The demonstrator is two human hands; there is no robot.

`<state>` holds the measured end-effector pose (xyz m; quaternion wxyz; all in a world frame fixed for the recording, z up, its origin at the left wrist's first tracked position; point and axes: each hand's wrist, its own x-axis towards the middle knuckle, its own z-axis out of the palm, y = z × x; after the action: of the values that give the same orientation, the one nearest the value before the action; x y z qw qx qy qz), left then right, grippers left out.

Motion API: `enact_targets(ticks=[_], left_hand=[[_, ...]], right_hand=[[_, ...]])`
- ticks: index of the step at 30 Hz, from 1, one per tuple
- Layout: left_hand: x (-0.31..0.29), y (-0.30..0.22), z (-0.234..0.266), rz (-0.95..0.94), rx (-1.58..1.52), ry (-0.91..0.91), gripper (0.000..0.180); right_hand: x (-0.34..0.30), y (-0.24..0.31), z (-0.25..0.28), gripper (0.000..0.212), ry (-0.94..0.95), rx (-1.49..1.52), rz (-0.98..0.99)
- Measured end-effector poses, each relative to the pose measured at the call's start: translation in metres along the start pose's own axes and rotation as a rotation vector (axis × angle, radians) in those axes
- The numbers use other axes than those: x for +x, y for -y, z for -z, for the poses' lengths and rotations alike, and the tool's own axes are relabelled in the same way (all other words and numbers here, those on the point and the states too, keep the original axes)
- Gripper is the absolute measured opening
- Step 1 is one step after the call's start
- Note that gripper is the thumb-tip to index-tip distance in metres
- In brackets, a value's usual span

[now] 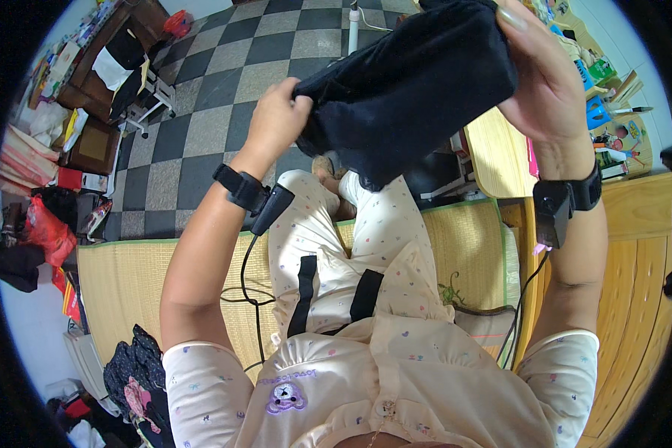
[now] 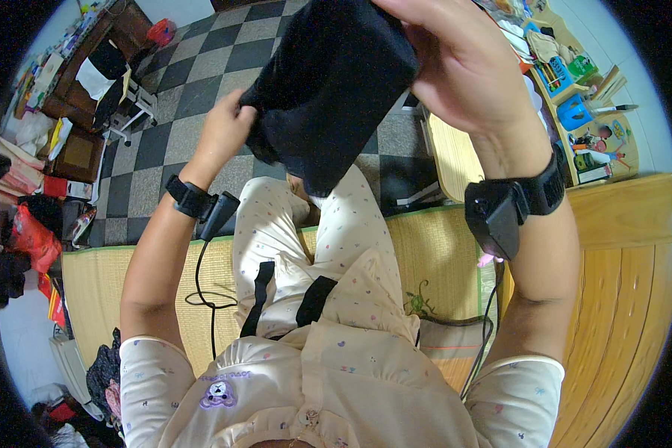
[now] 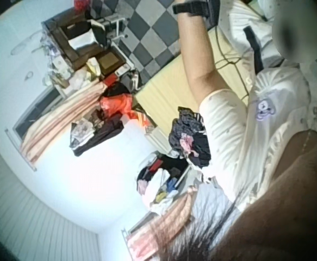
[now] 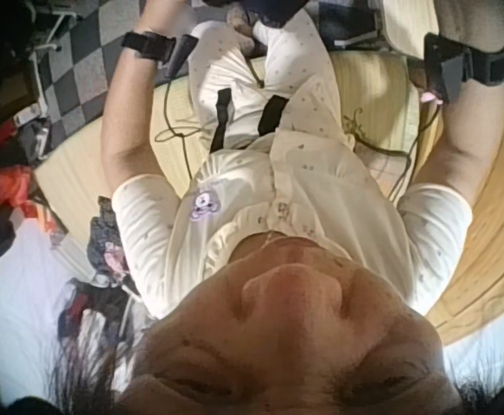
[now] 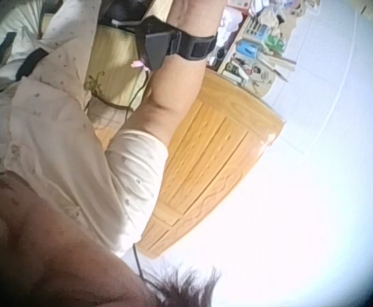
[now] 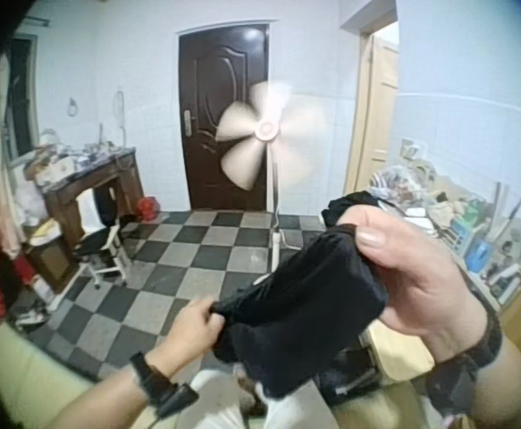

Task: The person sits on a tatami mat and folds several pieces of clothing by hand. They pick up garments from a nearby pile, unfold them, smooth them out, and fold them into neat rectangles before placing them on the mat.

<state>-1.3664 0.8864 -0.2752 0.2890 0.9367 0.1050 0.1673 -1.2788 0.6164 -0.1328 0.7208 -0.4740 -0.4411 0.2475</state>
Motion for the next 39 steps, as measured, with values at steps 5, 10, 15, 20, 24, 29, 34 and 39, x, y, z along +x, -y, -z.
enact_targets(ticks=[5, 10, 15, 20, 24, 29, 34, 39], left_hand=[[0.0, 0.008, 0.007, 0.546, -1.411, 0.282, 0.03], [0.0, -0.011, 0.012, 0.45, -1.71, 0.453, 0.032], [-0.004, -0.038, 0.013, 0.386, -1.621, 0.478, 0.04], [-0.015, -0.022, 0.043, 0.2, -1.06, 0.673, 0.054], [-0.013, 0.0, 0.049, 0.219, -0.99, 0.746, 0.043], [-0.009, 0.003, 0.05, 0.292, -1.244, 0.516, 0.034], [-0.011, -0.004, 0.045, 0.363, -1.25, 0.467, 0.037], [-0.009, -0.006, 0.035, 0.358, -1.033, 0.337, 0.038]], right_hand=[[-0.016, -0.031, 0.036, 0.019, -0.153, -0.301, -0.136], [-0.032, -0.097, 0.035, 0.035, -0.316, -0.824, -0.332], [-0.02, -0.132, 0.003, 0.027, 0.072, -0.926, -0.022], [-0.008, -0.118, 0.014, 0.019, -0.233, -0.262, -0.287], [-0.012, -0.112, 0.024, 0.02, -0.279, -0.228, -0.368], [-0.02, -0.119, 0.021, 0.023, -0.254, -0.062, -0.268], [-0.017, -0.112, 0.023, 0.023, -0.217, -0.127, -0.318], [-0.016, -0.113, 0.011, 0.022, -0.351, 0.03, -0.278]])
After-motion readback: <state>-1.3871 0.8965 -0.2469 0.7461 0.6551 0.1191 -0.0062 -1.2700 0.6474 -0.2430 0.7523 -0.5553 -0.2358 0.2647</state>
